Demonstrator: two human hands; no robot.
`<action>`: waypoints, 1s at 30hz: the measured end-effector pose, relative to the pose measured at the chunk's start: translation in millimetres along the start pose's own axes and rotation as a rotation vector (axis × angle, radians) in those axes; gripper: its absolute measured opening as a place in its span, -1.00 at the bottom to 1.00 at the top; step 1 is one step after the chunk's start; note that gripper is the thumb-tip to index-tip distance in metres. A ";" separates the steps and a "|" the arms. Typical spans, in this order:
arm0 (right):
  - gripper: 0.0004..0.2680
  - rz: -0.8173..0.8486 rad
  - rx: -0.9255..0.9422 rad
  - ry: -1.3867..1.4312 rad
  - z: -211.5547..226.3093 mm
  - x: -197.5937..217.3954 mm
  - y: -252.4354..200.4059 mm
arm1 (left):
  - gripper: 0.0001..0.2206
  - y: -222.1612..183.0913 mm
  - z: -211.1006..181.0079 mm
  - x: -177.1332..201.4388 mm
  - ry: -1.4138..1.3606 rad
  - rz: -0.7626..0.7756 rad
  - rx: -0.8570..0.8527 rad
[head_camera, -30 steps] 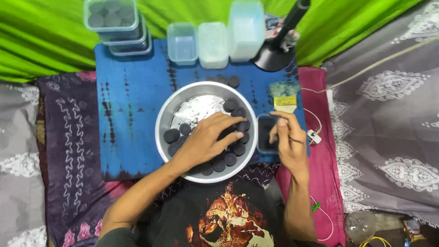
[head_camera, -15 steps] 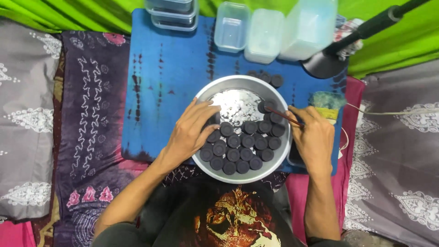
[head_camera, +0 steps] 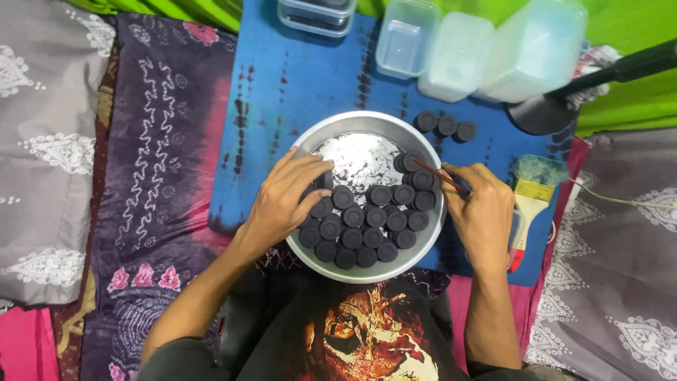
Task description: Applying a liquid coating to individual black plastic caps using a thin stick applicator tool.
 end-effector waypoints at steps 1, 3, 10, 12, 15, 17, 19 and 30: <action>-0.91 0.005 0.008 0.006 2.0 -2.6 0.1 | -0.68 -0.8 0.3 2.4 0.009 -0.003 0.006; -0.92 -0.003 0.018 0.010 4.5 -4.5 -0.1 | -0.68 -0.3 -2.0 7.7 0.044 -0.036 -0.007; -0.91 -0.042 0.002 0.051 13.2 1.8 -2.6 | -0.65 16.3 -30.9 2.9 0.011 -0.031 -0.086; -0.84 -0.044 -0.017 0.058 15.3 8.1 -3.7 | -0.66 23.6 -38.9 -3.8 -0.080 0.024 -0.096; -0.83 -0.067 -0.034 -0.001 -1.9 26.7 -14.2 | -0.60 34.0 -62.5 -10.0 -0.135 0.068 -0.129; -0.82 -0.073 -0.063 -0.029 -12.0 45.1 -24.9 | -0.59 38.6 -82.0 -18.5 -0.159 0.096 -0.169; -0.80 -0.081 -0.095 -0.058 -24.8 61.5 -38.1 | -0.58 43.5 -101.6 -28.2 -0.184 0.123 -0.212; -0.81 -0.023 -0.316 0.013 -97.5 79.2 -80.2 | -0.69 57.6 -148.0 -92.8 -0.271 0.376 -0.376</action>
Point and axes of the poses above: each hand's wrist, its own y-axis towards the middle knuckle, its own x-axis out of the back of the hand, z = x × y, the point moved 7 cm from there along y, towards the middle knuckle, and after that the axes turned 14 degrees about y, right-handed, at the moved point
